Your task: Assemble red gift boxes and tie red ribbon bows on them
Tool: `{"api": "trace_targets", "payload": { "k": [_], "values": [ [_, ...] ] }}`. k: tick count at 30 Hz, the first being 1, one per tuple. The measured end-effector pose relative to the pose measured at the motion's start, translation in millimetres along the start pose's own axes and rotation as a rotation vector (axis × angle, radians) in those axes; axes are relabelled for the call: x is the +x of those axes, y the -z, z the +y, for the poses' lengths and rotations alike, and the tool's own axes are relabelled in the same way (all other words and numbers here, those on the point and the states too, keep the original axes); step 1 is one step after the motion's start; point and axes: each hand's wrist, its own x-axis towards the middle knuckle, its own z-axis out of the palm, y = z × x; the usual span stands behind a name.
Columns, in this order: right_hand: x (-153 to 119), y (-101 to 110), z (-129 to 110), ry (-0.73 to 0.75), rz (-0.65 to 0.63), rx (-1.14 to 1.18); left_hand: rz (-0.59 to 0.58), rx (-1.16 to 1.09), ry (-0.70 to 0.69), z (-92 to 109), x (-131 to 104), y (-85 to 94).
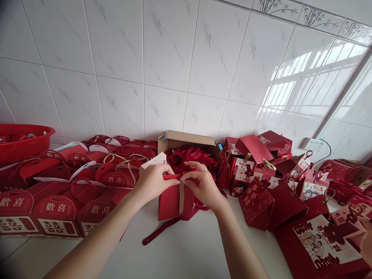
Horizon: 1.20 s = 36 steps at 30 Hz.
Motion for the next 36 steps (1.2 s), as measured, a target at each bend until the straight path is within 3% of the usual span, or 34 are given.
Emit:
{"api": "trace_targets", "payload": {
  "k": [20,24,29,36],
  "values": [
    [-6,12,-27,0.082,0.107,0.0,0.077,-0.064,-0.068,15,-12,14.3],
    [-6,10,-31,0.13,0.161,0.046,0.108,-0.051,-0.063,20,-16,16.8],
    [-6,4,-36,0.199,0.328,0.189,0.22,-0.081,-0.144,29,-26,22.8],
    [-9,7,-40,0.33,0.358,0.119,0.269,-0.149,-0.229,35,-34,26.5]
  ]
}}
